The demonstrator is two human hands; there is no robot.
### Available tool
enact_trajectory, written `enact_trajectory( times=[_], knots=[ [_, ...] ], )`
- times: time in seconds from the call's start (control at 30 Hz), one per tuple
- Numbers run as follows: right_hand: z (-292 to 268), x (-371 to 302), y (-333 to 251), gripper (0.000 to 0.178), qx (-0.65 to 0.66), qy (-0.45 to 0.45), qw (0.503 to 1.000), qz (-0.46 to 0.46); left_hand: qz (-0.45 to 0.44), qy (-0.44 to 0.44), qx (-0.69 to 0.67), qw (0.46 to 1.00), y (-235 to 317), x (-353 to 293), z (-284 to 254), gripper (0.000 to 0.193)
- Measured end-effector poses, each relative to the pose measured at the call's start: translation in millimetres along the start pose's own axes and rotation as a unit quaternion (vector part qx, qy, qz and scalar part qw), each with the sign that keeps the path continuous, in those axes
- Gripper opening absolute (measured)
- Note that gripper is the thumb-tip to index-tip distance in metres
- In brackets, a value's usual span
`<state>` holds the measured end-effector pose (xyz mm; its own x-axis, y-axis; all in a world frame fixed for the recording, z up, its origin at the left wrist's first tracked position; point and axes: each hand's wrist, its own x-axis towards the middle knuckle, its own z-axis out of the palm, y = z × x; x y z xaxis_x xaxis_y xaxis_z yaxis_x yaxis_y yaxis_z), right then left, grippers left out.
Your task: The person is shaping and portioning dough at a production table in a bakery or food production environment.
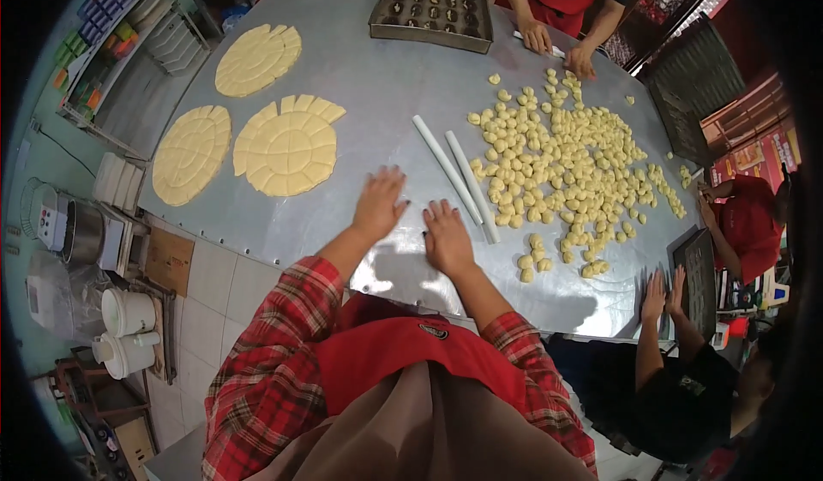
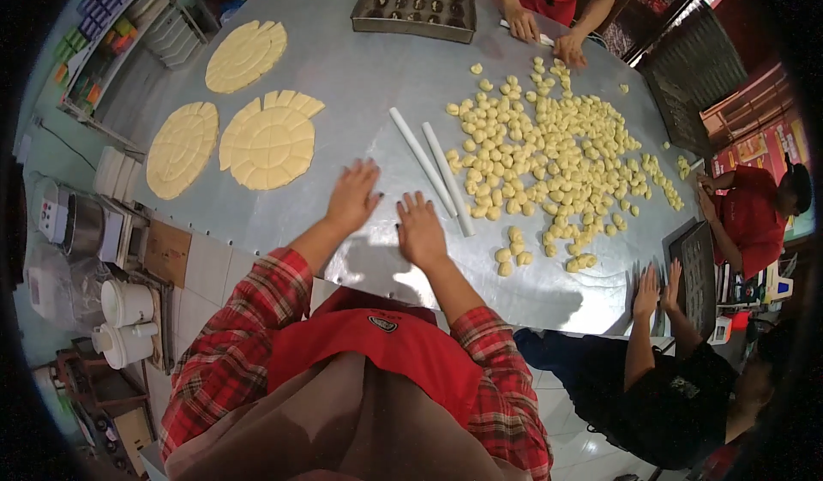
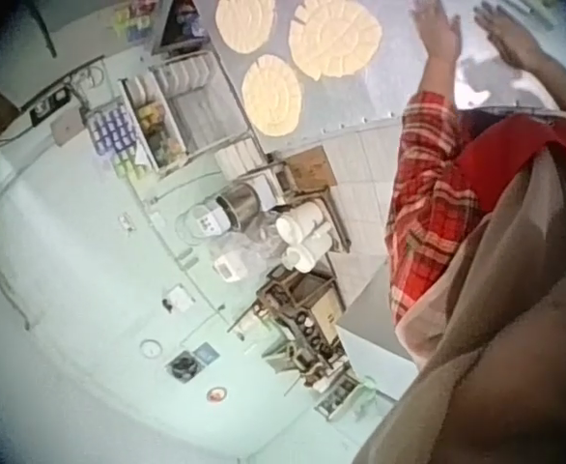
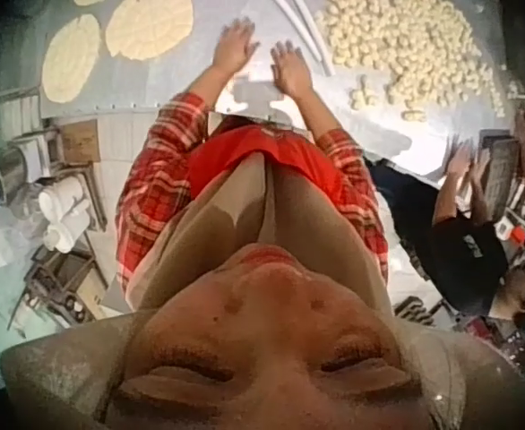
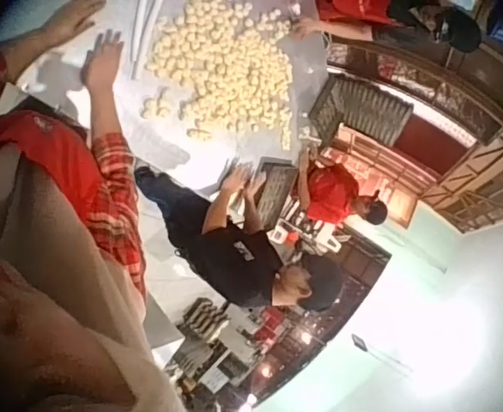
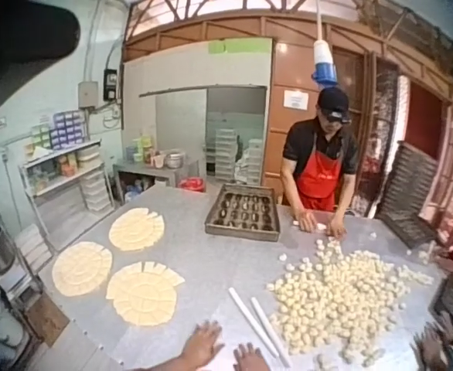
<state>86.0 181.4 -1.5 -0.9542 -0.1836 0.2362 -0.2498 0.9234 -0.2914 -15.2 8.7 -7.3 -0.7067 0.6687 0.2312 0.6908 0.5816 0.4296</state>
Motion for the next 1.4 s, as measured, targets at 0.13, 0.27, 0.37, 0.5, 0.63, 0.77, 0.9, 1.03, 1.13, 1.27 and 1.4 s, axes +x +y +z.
enact_trajectory(
  times=[0.13,0.27,0.37,0.5,0.63,0.77,0.9,1.03,1.13,1.27,1.4],
  knots=[
    [-11.7,-53.5,-4.9,0.051,-0.004,-0.071,0.997,0.023,-0.080,-0.029,0.118,0.989,-2.9,-55.3,-13.5,0.050],
    [-4.4,-51.1,-38.3,0.052,0.038,-0.103,0.993,-0.037,0.002,-0.019,0.064,0.998,23.4,-77.7,5.2,0.046],
    [10.7,1.3,-19.3,0.050,0.003,-0.020,1.000,0.005,0.035,0.051,-0.015,0.998,20.0,-10.8,0.3,0.040],
    [-3.6,-10.9,-6.2,0.045,-0.004,0.024,1.000,0.008,-0.005,0.089,0.015,0.996,-7.9,-21.9,-18.7,0.029],
    [-12.7,-68.5,-14.7,0.031,0.032,-0.017,0.999,-0.005,-0.084,-0.029,0.011,0.996,-36.1,-97.3,-57.7,0.030],
    [-18.3,-29.4,37.9,0.015,0.192,0.108,0.965,0.140,-0.165,0.102,-0.597,0.778,-14.0,-42.3,-76.4,0.036],
    [-91.4,67.5,22.8,0.046,0.164,0.333,0.921,0.116,-0.240,0.161,-0.316,0.904,-96.1,-15.2,-160.3,0.034],
    [-24.4,49.9,-1.1,0.043,0.192,0.198,0.957,0.091,-0.460,0.143,0.014,0.876,-225.9,-61.6,-212.5,0.040],
    [5.8,57.6,-63.4,0.043,0.228,0.092,0.964,0.095,-0.509,0.110,0.032,0.853,-267.6,-82.7,-182.0,0.046],
    [38.8,67.5,-101.0,0.048,0.249,0.005,0.968,0.028,-0.462,0.184,-0.018,0.867,-286.6,-69.8,-160.0,0.050],
    [54.3,69.2,-102.4,0.045,0.139,-0.007,0.988,-0.065,-0.447,0.241,-0.107,0.855,-304.3,-107.8,-167.0,0.048]
  ],
)
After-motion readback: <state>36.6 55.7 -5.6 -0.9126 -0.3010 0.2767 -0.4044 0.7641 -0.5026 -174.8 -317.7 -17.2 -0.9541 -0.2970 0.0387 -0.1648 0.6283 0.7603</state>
